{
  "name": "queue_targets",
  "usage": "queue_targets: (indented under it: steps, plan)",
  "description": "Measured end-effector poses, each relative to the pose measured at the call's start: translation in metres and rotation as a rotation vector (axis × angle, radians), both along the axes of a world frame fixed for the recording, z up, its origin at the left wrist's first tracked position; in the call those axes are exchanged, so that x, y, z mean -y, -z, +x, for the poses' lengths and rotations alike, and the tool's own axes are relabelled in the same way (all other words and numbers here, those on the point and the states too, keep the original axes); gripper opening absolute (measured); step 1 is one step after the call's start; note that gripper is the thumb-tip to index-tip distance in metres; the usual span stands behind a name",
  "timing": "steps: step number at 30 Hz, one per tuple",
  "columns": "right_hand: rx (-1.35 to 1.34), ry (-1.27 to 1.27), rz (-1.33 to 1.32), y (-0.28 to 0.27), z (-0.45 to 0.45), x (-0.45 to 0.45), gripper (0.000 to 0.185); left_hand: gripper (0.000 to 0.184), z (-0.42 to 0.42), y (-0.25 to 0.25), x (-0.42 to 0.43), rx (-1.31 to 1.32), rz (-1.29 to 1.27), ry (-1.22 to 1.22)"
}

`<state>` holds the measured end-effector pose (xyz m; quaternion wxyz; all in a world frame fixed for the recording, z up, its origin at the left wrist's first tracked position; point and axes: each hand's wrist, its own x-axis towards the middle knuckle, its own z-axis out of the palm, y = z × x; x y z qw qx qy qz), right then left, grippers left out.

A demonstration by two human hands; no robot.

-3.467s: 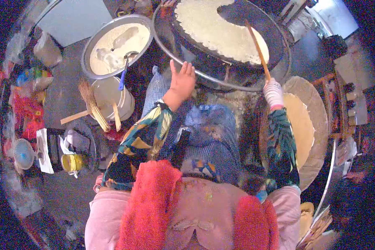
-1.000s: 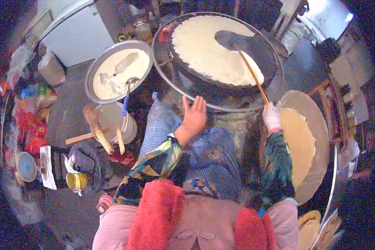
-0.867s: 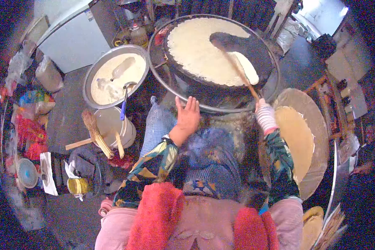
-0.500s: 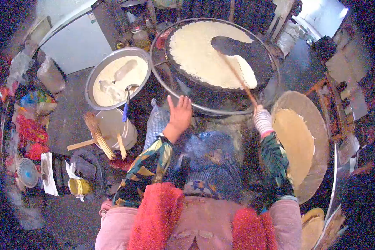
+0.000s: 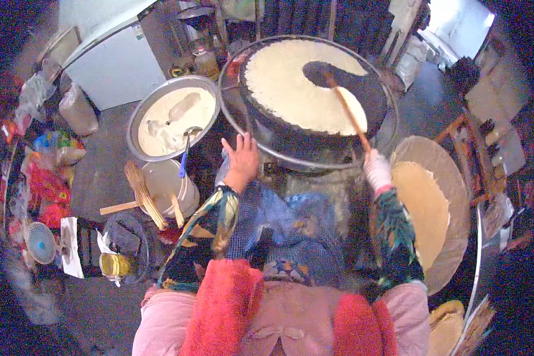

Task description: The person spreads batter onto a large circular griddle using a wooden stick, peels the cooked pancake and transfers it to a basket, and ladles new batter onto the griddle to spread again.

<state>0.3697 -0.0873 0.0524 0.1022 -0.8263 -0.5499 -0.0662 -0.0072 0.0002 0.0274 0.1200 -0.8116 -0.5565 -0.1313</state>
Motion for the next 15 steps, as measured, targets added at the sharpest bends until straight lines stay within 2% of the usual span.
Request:
queue_targets:
  steps: [1,2,3,5,6,11,12,15]
  plan:
    - [0.007,-0.023,-0.008,-0.008,-0.016,0.009,0.021,0.043,0.008,0.0,0.002,0.014,0.012,-0.012]
    - [0.082,-0.094,-0.134,0.011,-0.01,0.008,0.021,0.043,0.021,0.002,0.008,0.083,0.017,0.096]
    - [-0.098,-0.016,-0.113,0.043,0.01,0.003,0.021,0.043,0.033,0.008,0.019,0.146,0.007,0.211]
    - [0.0,0.075,0.003,0.034,0.019,0.003,0.021,0.043,0.058,0.015,0.039,0.106,-0.037,0.306]
    - [0.002,0.076,0.017,0.04,0.034,-0.007,0.022,0.045,0.064,0.02,0.046,-0.03,-0.02,0.275]
    - [-0.001,-0.049,-0.012,-0.005,-0.021,0.014,0.023,0.046,0.053,0.024,0.035,-0.049,-0.036,0.233]
    - [0.083,-0.113,-0.166,0.023,-0.007,0.016,0.022,0.046,0.05,0.023,0.032,-0.059,-0.02,0.222]
    - [-0.012,0.075,-0.068,0.02,-0.001,0.026,0.024,0.042,0.038,0.013,0.026,-0.027,0.052,0.289]
